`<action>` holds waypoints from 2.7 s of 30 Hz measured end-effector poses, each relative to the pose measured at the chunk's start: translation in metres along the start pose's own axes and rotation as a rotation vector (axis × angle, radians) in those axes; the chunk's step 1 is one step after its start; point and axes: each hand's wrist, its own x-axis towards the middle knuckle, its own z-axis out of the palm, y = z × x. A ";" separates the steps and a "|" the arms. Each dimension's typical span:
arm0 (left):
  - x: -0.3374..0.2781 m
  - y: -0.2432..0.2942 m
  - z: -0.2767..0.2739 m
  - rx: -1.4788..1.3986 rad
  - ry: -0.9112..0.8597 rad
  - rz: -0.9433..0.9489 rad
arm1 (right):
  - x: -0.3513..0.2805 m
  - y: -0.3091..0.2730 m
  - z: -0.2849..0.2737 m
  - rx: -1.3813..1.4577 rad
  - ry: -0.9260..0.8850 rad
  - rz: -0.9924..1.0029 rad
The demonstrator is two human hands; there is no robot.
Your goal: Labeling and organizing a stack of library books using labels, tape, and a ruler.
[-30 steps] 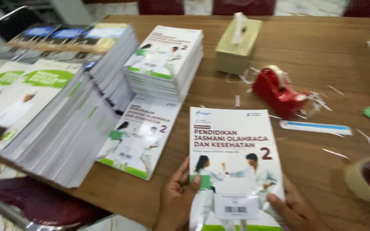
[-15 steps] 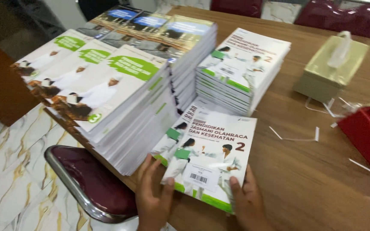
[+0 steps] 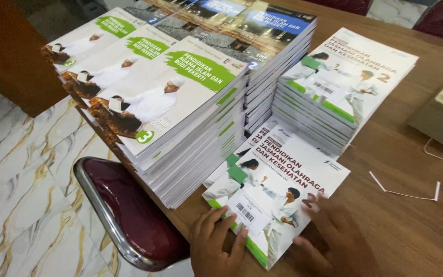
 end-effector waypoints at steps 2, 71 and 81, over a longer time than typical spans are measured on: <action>0.000 0.003 -0.001 0.028 -0.027 -0.050 | 0.020 0.020 0.015 -0.123 -0.056 -0.042; -0.004 0.534 0.394 -0.355 -1.187 0.560 | -0.383 0.327 -0.356 -0.002 0.660 1.314; -0.042 0.577 0.470 -0.385 -1.088 0.668 | -0.381 0.368 -0.380 0.035 0.486 1.138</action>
